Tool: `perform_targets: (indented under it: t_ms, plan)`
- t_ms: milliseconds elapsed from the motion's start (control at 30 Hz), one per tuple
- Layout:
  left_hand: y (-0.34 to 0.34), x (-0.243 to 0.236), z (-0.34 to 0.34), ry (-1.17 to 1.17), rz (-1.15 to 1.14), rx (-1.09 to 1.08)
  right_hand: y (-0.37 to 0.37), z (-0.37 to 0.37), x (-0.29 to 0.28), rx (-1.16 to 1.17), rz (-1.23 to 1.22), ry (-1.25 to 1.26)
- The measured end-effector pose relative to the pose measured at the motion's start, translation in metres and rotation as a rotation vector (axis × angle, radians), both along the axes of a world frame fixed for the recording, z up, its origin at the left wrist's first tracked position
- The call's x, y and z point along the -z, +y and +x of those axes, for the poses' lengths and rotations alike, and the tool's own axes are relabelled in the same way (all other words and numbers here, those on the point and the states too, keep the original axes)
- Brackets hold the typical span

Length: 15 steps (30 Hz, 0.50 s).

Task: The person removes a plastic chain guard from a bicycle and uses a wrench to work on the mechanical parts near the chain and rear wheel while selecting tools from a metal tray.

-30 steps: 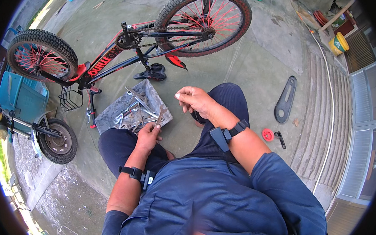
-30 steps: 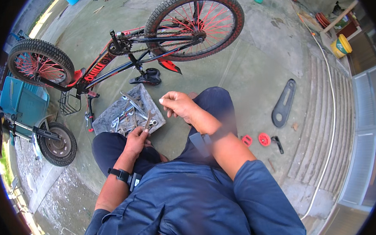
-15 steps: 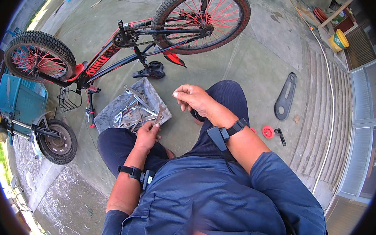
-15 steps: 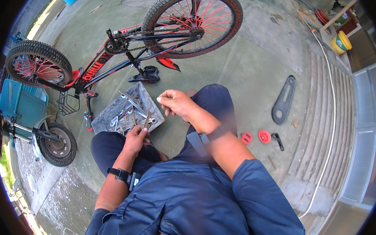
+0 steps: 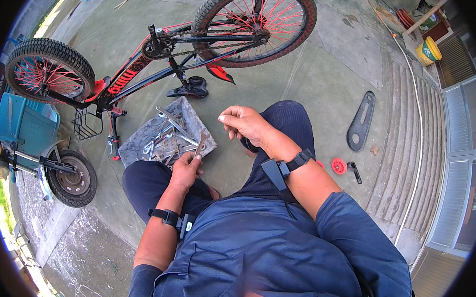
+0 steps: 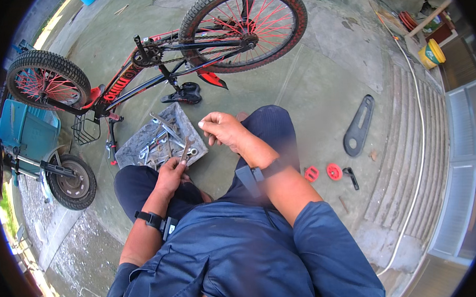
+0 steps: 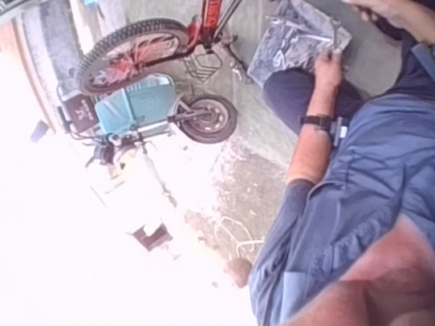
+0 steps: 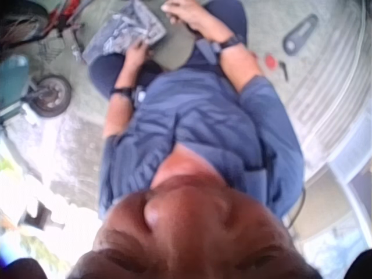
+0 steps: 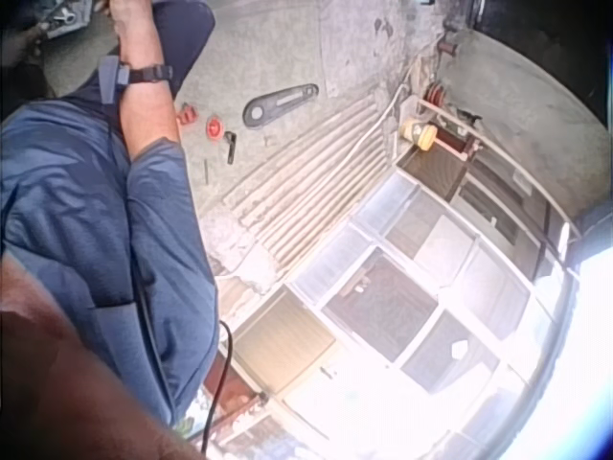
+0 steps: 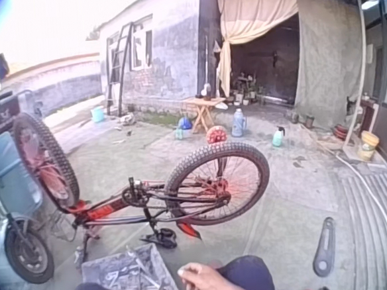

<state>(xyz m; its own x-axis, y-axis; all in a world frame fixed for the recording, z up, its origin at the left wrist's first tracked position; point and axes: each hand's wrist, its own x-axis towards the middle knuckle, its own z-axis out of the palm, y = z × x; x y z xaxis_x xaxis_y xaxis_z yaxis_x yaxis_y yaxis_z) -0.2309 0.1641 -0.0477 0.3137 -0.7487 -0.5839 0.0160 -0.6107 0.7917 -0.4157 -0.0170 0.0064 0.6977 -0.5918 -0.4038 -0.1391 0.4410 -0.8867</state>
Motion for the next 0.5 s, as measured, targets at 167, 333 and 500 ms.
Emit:
perform_targets:
  t_ms: [167,333,500]
  plan:
    - [-0.0001,-0.0012,-0.0007,-0.005,0.000,0.000,0.0003,-0.0003,-0.0002,-0.001,-0.001,0.000]
    - [0.0004,-0.0037,-0.0007,-0.002,0.002,-0.005,0.0012,0.0003,-0.0021,0.000,0.000,0.006]
    - [0.0008,0.0001,0.0007,-0.002,-0.005,0.001,0.0010,0.0008,-0.0009,0.006,-0.001,0.010]
